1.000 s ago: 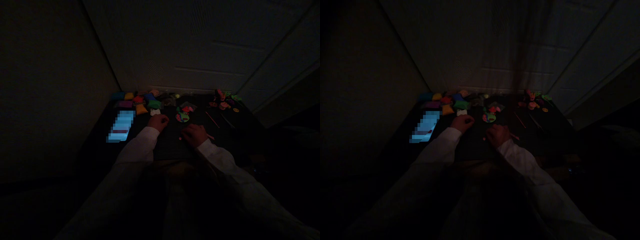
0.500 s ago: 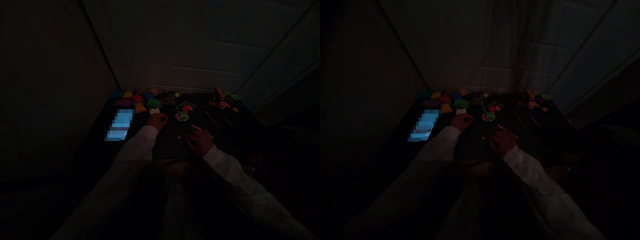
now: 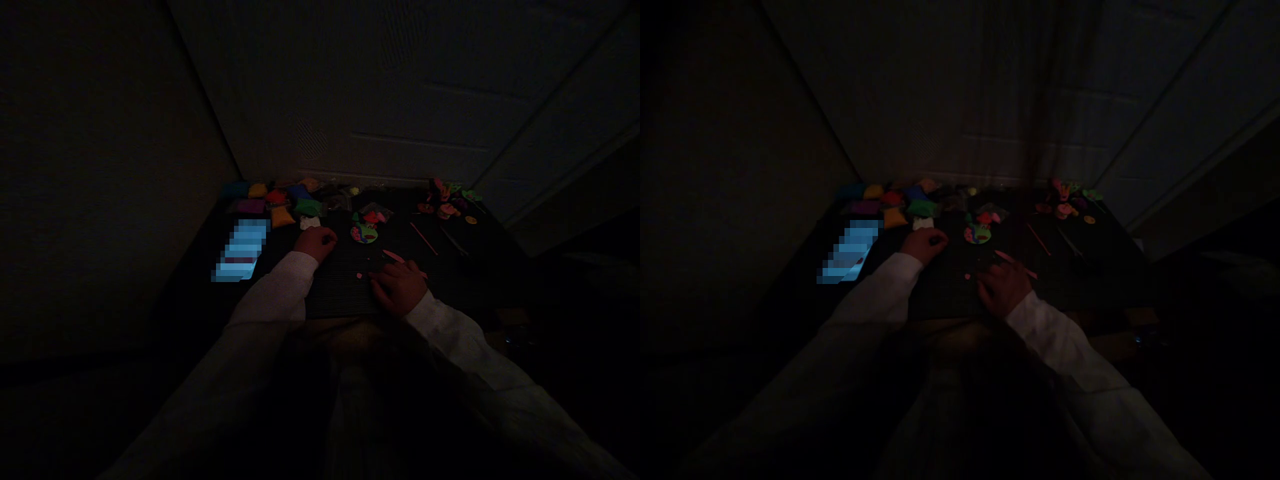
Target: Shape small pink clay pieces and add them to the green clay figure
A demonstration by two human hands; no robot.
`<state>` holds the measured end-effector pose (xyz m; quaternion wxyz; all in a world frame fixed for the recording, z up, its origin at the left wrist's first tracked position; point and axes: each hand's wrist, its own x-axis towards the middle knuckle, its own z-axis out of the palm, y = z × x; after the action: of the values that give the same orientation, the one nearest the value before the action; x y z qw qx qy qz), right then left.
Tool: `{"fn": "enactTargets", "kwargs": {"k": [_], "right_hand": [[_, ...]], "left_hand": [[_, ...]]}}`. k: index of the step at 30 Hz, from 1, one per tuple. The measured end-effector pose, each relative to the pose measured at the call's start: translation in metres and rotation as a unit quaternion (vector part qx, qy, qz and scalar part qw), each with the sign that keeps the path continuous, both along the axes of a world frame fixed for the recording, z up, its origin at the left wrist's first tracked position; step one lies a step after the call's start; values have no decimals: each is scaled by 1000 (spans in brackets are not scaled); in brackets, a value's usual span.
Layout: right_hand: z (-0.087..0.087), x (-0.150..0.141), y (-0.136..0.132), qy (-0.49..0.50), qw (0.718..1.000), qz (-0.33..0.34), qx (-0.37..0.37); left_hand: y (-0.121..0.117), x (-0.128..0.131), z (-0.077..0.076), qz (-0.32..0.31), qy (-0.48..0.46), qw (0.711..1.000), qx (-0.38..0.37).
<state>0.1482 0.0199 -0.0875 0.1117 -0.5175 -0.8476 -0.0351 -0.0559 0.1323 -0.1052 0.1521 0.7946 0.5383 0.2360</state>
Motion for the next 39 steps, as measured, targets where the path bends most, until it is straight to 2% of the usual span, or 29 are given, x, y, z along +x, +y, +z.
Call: {"fn": "enactTargets", "kwargs": {"k": [24, 39], "right_hand": [[6, -6, 0, -47, 999, 3, 8], [3, -3, -1, -29, 1000, 5, 6]], "left_hand": [[-1, 1, 2, -1, 0, 1000, -3], [-2, 1, 3, -2, -1, 1000, -5]]}}
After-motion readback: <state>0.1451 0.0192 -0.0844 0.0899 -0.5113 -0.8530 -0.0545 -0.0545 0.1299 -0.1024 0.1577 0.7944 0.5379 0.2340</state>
